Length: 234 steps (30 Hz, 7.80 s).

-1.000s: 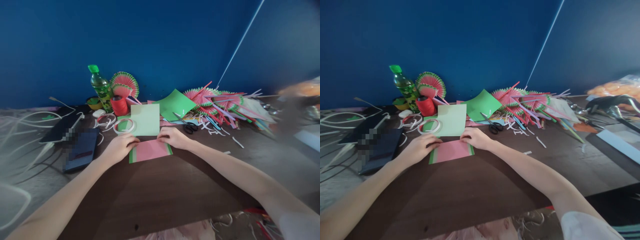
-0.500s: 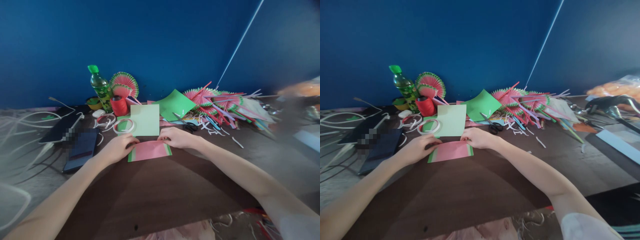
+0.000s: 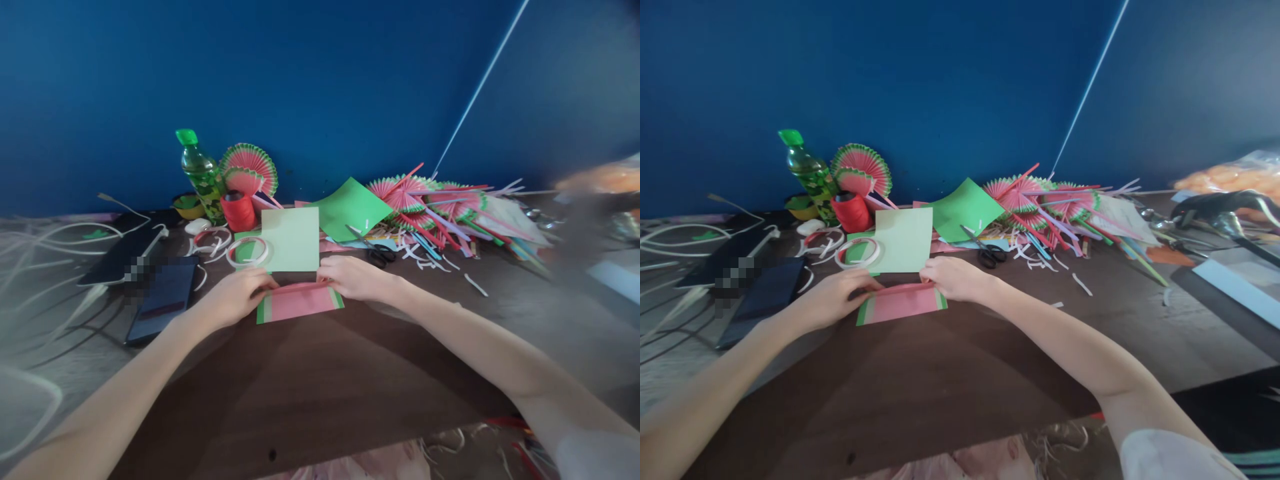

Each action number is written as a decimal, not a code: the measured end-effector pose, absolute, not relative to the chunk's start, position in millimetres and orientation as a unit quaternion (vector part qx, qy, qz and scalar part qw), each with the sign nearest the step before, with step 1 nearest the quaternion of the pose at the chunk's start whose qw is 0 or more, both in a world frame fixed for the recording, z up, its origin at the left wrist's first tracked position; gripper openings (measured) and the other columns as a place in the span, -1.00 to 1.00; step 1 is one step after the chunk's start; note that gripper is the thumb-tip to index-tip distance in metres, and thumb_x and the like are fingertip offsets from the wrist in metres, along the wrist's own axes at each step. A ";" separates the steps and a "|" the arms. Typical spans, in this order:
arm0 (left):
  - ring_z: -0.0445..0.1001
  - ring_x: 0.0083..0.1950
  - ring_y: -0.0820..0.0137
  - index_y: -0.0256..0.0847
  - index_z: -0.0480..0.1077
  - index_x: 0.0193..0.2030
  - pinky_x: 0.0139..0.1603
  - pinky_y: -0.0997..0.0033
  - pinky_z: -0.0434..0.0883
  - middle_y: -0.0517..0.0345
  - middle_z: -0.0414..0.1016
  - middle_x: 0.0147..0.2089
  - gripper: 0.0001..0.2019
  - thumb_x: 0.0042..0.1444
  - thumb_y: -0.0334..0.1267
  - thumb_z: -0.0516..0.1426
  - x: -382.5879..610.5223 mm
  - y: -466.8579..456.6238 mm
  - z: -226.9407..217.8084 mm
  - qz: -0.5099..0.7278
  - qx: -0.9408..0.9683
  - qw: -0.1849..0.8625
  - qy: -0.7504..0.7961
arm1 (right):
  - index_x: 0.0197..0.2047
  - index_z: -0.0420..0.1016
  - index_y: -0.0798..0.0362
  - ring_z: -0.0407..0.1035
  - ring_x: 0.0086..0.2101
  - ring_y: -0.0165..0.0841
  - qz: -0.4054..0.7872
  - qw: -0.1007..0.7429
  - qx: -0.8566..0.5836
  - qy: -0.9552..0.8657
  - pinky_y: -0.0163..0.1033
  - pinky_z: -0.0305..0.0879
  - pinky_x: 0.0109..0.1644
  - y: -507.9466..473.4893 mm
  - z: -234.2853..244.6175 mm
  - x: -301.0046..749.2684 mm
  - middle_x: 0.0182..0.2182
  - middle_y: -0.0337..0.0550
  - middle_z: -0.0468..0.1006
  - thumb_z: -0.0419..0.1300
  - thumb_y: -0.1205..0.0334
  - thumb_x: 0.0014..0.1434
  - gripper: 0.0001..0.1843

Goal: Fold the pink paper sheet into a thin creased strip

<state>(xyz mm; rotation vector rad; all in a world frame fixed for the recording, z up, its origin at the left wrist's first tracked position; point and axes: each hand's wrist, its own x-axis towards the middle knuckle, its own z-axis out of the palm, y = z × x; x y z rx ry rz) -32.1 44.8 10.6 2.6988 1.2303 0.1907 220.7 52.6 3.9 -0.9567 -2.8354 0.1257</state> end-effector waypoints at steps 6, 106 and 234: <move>0.40 -0.18 0.34 -0.22 0.37 -0.29 -0.20 0.37 0.30 0.10 0.45 -0.26 -0.80 0.12 -0.41 -0.07 -28.1 39.9 8.0 0.057 0.910 0.047 0.407 | -0.30 0.41 0.16 0.28 -0.31 -0.38 0.012 0.054 -0.341 -0.939 -0.31 0.08 -0.30 47.2 5.8 217.9 -0.34 -0.12 0.43 0.01 0.53 0.11 -0.81; 0.35 -0.21 0.32 -0.21 0.21 -0.25 -0.19 0.32 0.32 0.09 0.35 -0.28 -0.87 0.21 -0.27 -0.11 -8.2 23.5 -12.7 0.268 0.841 0.048 0.467 | -0.09 0.34 0.13 0.23 -0.19 -0.26 -0.020 0.339 -0.392 -0.855 -0.20 0.14 -0.13 34.7 -30.9 202.0 -0.22 -0.06 0.42 -0.08 0.36 0.26 -0.77; 0.42 -0.17 0.29 -0.26 0.44 -0.22 -0.14 0.27 0.30 0.06 0.48 -0.25 -0.75 0.13 -0.42 -0.05 -26.8 40.8 -1.5 0.072 0.916 -0.042 0.392 | -0.23 0.49 0.16 0.32 -0.23 -0.35 0.038 0.089 -0.331 -0.939 -0.28 0.21 -0.20 54.7 1.0 225.8 -0.29 -0.08 0.44 0.08 0.53 0.07 -0.77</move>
